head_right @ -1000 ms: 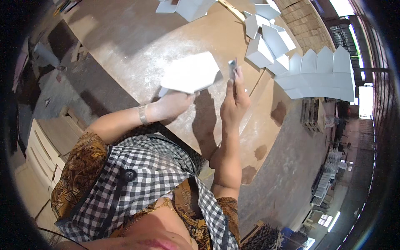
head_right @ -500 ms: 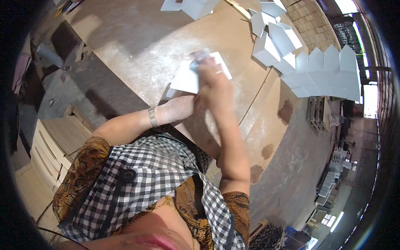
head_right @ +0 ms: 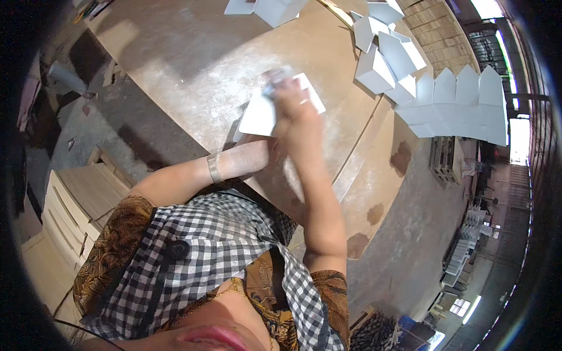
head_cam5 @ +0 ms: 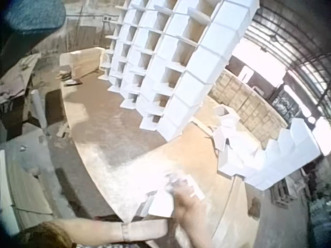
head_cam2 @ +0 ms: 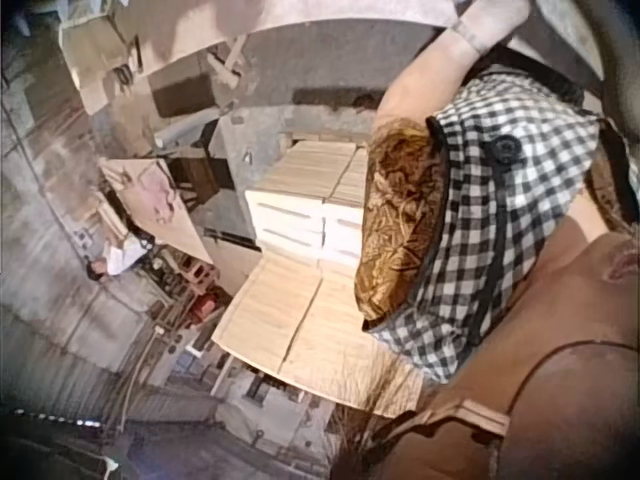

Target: Sanding the surfaces and edges of white L-shaped furniture components using a piece of sandpaper.

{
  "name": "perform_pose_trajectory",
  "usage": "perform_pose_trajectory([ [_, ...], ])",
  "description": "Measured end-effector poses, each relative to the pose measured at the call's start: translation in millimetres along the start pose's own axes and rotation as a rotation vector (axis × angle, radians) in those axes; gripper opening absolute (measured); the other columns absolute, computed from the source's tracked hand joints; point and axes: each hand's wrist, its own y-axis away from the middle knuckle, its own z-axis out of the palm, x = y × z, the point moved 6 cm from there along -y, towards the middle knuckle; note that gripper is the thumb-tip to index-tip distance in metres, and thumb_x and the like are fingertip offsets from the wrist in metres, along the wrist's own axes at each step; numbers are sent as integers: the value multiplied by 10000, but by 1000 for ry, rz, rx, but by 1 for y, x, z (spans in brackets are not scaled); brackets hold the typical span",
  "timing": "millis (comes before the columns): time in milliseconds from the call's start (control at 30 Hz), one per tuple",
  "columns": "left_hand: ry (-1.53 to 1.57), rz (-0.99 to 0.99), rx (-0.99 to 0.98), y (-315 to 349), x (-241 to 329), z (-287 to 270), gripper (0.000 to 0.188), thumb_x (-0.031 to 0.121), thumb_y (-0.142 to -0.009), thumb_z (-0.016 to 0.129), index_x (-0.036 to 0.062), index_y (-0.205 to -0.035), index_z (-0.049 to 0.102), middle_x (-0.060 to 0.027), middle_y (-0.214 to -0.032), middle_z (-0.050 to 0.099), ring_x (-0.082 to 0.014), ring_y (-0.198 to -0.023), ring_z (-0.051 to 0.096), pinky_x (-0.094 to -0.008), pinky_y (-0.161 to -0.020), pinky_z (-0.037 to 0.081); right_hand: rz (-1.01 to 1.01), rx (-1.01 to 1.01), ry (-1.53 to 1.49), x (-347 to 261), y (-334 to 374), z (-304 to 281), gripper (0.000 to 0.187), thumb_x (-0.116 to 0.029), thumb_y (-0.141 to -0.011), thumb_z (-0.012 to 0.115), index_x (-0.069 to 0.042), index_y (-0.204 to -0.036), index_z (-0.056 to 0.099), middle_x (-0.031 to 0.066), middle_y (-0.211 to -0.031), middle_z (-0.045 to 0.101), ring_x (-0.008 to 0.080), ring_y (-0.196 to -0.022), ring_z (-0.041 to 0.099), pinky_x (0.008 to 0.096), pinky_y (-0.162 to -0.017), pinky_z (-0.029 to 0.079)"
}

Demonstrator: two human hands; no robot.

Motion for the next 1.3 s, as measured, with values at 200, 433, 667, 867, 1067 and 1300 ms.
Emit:
perform_pose_trajectory([
  [200,-35,-168,-63,-13,0,2,321,200,-862,531,42,-1141,522,-150,-1159,523,-253,-1024,534,-314,-845,441,200,-22,47,18,-10,10,209,-81,-837,534,-34,-1017,629,154,-839,655,203,-739,627,284,-663,474],
  [433,147,-80,130,-10,-6,4,241,130,-845,491,22,-1052,554,-181,-1036,556,-299,-984,535,-352,-812,428,-95,-182,-118,-52,37,8,365,94,-725,471,-46,-1034,607,174,-1225,512,334,-1218,411,442,-1050,251],
  [667,91,30,159,-16,-8,-2,203,61,-824,456,-9,-986,558,-225,-935,563,-316,-911,537,-385,-748,427,360,-66,9,32,-15,-4,209,-65,-834,509,-19,-1008,616,198,-1121,569,270,-1147,500,322,-941,383],
  [867,28,519,328,-4,-19,20,301,70,-835,473,-29,-1119,491,-175,-1004,552,-255,-912,538,-333,-783,457,-159,-81,-67,-72,54,14,352,63,-725,510,-17,-1062,578,203,-1216,506,368,-1187,431,465,-1015,300],
  [1067,-449,649,244,-2,-16,28,324,-3,-810,474,-35,-1133,477,-163,-1004,551,-244,-936,540,-345,-818,459,-113,33,-392,-42,77,-42,265,84,-776,501,8,-1019,575,194,-1161,548,320,-1123,509,380,-945,392],
  [1300,-465,531,484,-6,38,-26,265,166,-782,559,21,-1003,567,-173,-1045,560,-305,-999,527,-426,-903,398,397,522,-361,33,104,-111,300,-28,-881,484,41,-1170,526,133,-1124,591,166,-1012,551,267,-872,408],
])
